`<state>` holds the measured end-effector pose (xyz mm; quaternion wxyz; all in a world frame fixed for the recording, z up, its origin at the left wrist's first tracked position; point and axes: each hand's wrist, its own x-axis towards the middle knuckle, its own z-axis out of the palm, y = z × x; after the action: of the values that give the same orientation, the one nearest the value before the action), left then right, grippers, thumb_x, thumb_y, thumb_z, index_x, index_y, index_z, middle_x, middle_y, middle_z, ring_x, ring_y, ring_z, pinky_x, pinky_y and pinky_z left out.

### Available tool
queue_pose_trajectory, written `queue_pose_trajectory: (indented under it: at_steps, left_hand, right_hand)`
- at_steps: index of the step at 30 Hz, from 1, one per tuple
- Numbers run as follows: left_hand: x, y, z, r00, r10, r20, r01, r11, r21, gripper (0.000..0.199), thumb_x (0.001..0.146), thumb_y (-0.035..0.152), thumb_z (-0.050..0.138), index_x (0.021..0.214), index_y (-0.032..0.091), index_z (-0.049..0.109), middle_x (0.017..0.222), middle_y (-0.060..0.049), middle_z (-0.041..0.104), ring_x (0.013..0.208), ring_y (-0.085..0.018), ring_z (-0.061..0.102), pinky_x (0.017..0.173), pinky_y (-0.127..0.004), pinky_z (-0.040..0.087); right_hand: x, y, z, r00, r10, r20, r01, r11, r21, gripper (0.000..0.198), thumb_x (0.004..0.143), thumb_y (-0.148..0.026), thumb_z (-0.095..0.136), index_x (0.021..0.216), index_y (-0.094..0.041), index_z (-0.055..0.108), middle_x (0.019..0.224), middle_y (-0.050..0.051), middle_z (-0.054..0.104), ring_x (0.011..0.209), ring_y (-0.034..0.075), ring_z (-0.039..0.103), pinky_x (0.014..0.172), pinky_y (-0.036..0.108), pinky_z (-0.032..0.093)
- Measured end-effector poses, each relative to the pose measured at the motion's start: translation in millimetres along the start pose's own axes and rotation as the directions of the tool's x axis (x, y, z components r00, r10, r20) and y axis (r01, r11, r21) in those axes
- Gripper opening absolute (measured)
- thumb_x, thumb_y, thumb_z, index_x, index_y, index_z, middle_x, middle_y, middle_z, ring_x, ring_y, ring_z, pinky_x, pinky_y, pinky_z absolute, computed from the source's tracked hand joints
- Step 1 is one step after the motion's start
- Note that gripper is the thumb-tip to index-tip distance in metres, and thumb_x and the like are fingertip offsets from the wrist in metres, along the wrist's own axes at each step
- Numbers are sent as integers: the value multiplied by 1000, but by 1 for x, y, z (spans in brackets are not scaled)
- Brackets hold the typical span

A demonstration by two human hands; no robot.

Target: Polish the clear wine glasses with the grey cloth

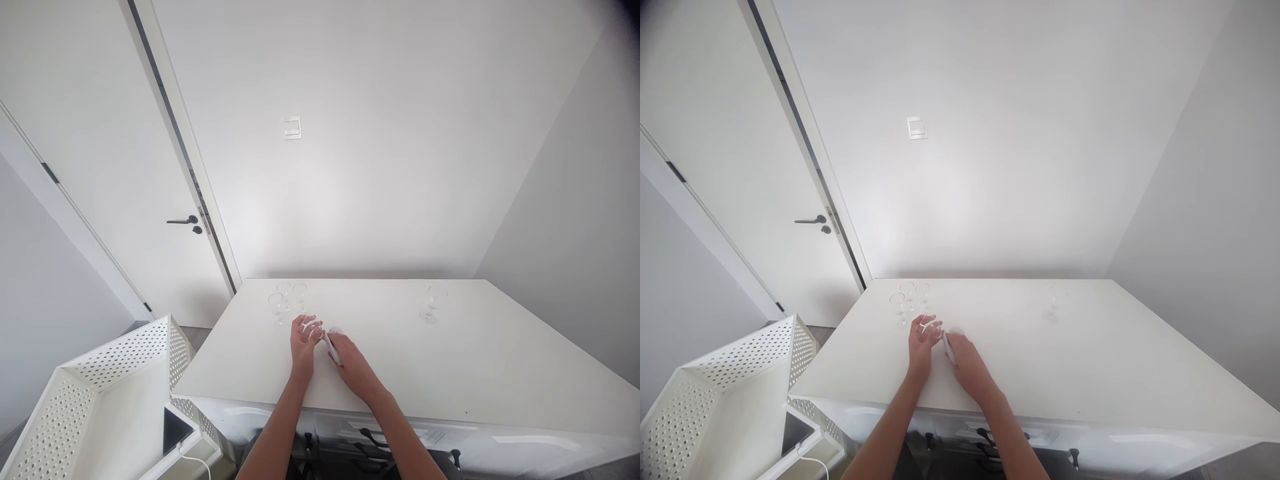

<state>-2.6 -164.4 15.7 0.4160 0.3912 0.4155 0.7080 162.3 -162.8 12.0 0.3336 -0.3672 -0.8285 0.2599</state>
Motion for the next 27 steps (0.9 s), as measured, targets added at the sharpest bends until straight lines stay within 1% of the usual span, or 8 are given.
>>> queue_pose_trajectory:
  at_steps: [3,5,7,9,12,15,24,27]
  left_hand:
    - [1,-5,-3,999,-29,-46,28,999,-22,53,87,49,73,129,27,49,130,-12,58,112,-25,68,91,-47,62]
    - [3,-8,-3,999,-33,-36,32,999,-26,52,87,49,74,129,28,50,129,-11,58,111,-25,67,90,-48,62]
    - [4,-10,-2,999,-30,-44,28,999,-43,54,86,48,75,129,28,50,128,-10,57,113,-25,66,91,-48,62]
    - [5,-10,0,998,-18,-54,15,998,-58,55,85,47,76,129,28,49,130,-11,56,116,-26,65,92,-49,61]
    - [4,-5,2,1000,17,1,-17,1000,-14,57,83,44,79,130,28,50,134,-12,55,117,-26,65,93,-47,60]
    - [0,0,2,994,36,101,-45,996,81,57,80,41,82,128,28,53,134,-12,57,117,-27,64,92,-44,59]
    - [1,-8,6,955,-43,293,3,991,137,71,73,38,86,137,28,57,140,-14,60,126,-31,60,102,-50,52]
    - [2,-11,5,951,-14,309,-22,994,111,88,70,40,89,147,32,48,151,-15,52,135,-34,54,109,-52,47]
  right_hand:
    - [-12,5,0,997,-77,21,77,996,-36,68,79,-3,41,142,-23,58,148,7,59,142,23,47,122,47,32]
    - [-22,3,-2,997,-75,-17,75,997,-6,62,74,-3,42,125,-24,69,133,5,68,130,23,57,119,45,36]
    - [-30,-6,-5,995,14,-100,-11,999,34,43,76,-6,44,100,-23,74,102,4,75,101,23,67,101,39,50]
    - [-33,-18,-8,980,136,-145,-136,991,11,35,78,-10,45,93,-23,74,85,3,72,79,20,65,80,32,52]
    - [-30,-32,-9,973,229,-35,-231,949,-216,60,78,-9,46,129,-31,68,125,4,69,78,16,66,70,28,47]
    - [-21,-34,-5,953,276,124,-194,871,-451,79,75,-7,50,149,-37,51,162,7,42,88,19,72,73,30,49]
    - [-5,-39,8,907,342,246,-153,811,-565,62,77,-7,54,136,-24,63,134,16,66,90,30,75,72,36,52]
    - [-6,-34,7,892,379,246,-176,793,-583,70,78,-9,53,146,-25,55,149,17,56,93,32,75,75,41,54]
